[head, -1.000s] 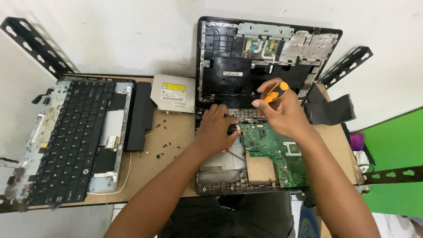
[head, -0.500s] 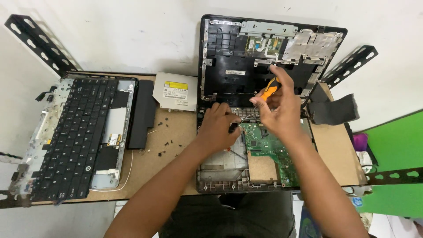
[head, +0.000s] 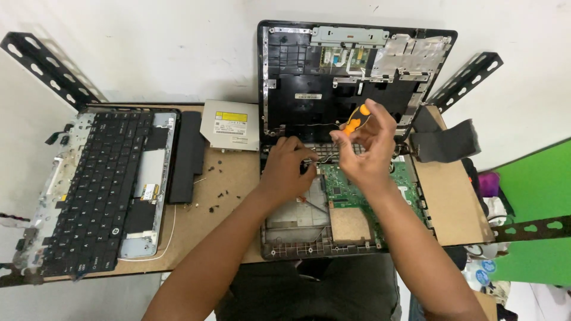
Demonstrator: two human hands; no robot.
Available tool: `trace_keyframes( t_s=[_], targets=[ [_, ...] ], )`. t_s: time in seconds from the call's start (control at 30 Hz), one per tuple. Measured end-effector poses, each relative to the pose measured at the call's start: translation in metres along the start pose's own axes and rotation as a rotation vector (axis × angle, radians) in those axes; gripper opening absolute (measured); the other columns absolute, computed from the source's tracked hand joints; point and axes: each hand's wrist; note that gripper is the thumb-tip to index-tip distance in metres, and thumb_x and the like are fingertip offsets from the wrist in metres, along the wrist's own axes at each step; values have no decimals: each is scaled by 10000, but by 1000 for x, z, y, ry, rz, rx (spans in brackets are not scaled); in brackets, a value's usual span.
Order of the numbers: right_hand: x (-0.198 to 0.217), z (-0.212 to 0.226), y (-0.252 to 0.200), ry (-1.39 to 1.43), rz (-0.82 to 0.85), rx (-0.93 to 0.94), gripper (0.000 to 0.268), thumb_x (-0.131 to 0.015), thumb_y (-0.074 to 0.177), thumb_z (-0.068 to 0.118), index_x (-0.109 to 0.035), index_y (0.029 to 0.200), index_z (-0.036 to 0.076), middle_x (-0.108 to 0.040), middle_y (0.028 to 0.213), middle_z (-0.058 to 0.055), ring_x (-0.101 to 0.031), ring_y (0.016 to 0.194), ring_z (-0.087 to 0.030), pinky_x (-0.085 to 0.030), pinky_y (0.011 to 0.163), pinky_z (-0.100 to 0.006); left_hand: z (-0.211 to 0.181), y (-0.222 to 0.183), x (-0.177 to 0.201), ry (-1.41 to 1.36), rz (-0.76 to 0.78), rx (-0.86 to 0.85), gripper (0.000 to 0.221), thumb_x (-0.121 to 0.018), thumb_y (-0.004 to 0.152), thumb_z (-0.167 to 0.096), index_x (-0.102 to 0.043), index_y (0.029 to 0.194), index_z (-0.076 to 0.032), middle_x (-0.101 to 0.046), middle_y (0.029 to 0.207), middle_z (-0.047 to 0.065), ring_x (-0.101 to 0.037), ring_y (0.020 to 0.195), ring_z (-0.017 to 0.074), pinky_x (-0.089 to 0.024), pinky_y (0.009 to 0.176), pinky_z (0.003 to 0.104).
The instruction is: Disassembling or assembling a laptop by removing or installing screws on the motherboard and chassis using a screwdriver
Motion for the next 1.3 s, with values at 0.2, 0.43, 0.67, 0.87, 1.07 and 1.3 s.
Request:
trace_keyframes(
  t_s=[0.2,0.43,0.67,0.87,1.07,1.3],
  targets=[
    [-2,0,8,97,30,-65,607,-671,860,-66,-338,1365,-18,-630,827,-211,-683,628,-273,-596,540,-360,4,1,-4,-58,-22,21,130,-633,730,-154,-706,838,-146,-524,830,67,-534,894,319,-429,731,421],
    [-3,-6,7,324,76,-238,549,-515,924,-94,-302,1412,42,-641,868,-213,-682,707,-226,-617,652,-333,-1,2,0,-108,-41,41,129,-627,751,-150,-710,849,-151,-532,827,65,-535,888,309,-428,738,413],
    [-3,3,10,362,145,-298,533,-430,937,-96,-289,1433,39,-635,911,-218,-664,709,-197,-612,675,-327,-9,6,4,-223,-77,22,162,-654,764,-137,-725,909,-126,-513,791,76,-511,831,273,-447,746,397],
    [-1,7,7,340,115,-278,525,-436,926,-114,-328,1418,35,-568,981,-199,-677,730,-232,-612,674,-381,-10,9,-1,-230,-64,-16,121,-653,801,-114,-721,898,-85,-521,795,103,-509,821,286,-460,735,408],
    [-10,-3,-8,458,27,-328,469,-663,838,18,-436,1248,-4,-560,879,-149,-682,682,-223,-602,611,-328,-5,10,-7,-119,-85,-86,65,-669,792,-127,-699,831,-83,-485,733,101,-504,755,289,-459,698,405],
    [-6,-27,-21,452,2,-390,302,-731,798,-39,-474,952,-5,-520,638,-43,-500,439,-49,-437,380,-181,-6,9,-8,-115,-108,-109,69,-708,756,-139,-694,793,-82,-487,705,110,-521,744,323,-460,685,429]
  ],
)
Point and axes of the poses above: each hand's wrist, its own y-axis towards the middle knuckle, its own x-axis out of the back of the hand, z = x × y
